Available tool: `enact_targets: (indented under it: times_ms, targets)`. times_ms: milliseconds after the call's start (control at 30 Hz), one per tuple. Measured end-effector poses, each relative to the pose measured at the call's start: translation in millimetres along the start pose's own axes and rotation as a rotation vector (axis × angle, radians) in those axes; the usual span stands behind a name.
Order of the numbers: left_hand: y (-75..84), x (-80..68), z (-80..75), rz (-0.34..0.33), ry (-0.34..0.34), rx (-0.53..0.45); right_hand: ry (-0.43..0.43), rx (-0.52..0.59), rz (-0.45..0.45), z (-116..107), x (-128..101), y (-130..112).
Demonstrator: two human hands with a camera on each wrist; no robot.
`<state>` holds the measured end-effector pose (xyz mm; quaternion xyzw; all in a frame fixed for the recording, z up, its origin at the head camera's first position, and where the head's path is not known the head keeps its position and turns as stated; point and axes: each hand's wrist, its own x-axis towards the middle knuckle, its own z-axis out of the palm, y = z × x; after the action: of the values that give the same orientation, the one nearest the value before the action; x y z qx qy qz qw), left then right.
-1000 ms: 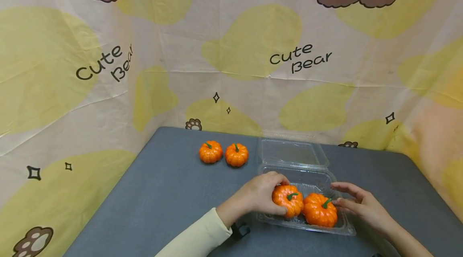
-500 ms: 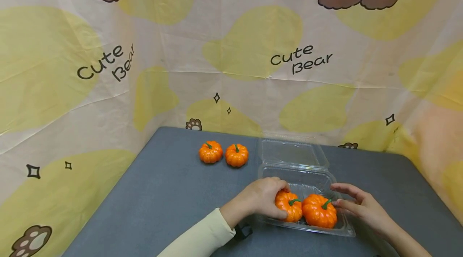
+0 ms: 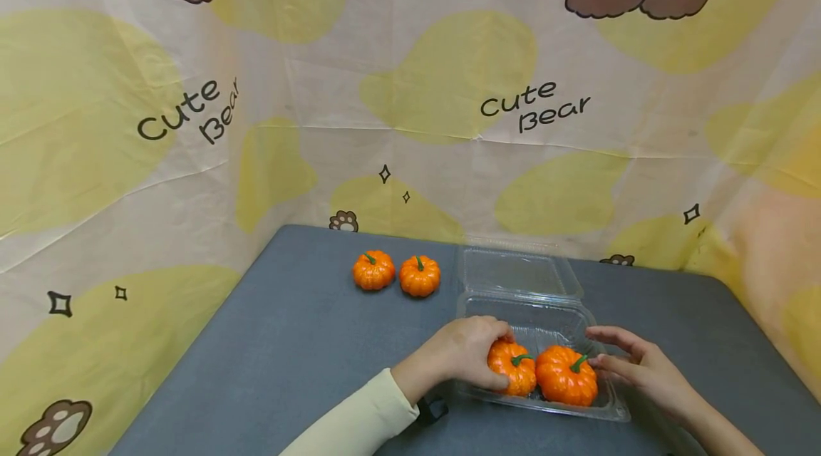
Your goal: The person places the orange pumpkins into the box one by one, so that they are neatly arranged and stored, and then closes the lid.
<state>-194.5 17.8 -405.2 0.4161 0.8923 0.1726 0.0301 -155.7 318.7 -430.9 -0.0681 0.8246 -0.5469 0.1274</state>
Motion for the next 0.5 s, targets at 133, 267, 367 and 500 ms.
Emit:
enact_targets:
  times_ms: [133, 267, 367, 500]
  targets:
    - [0.4, 0.2, 0.1, -0.002, -0.005, 0.019, -0.004, 0.006, -0.005, 0.4, -0.4, 0.7]
    - [0.6, -0.1, -0.2, -0.002, -0.008, 0.02, -0.001, 0.005, -0.008, 0.6, -0.7, 0.9]
    - [1.1, -0.2, -0.9, 0.001, -0.006, 0.022, -0.002, 0.004, -0.01, 0.8, -0.8, 0.4]
    - [1.7, -0.2, -1.6, 0.008, -0.003, 0.039, -0.005, 0.006, -0.012, 1.3, -0.9, -0.8]
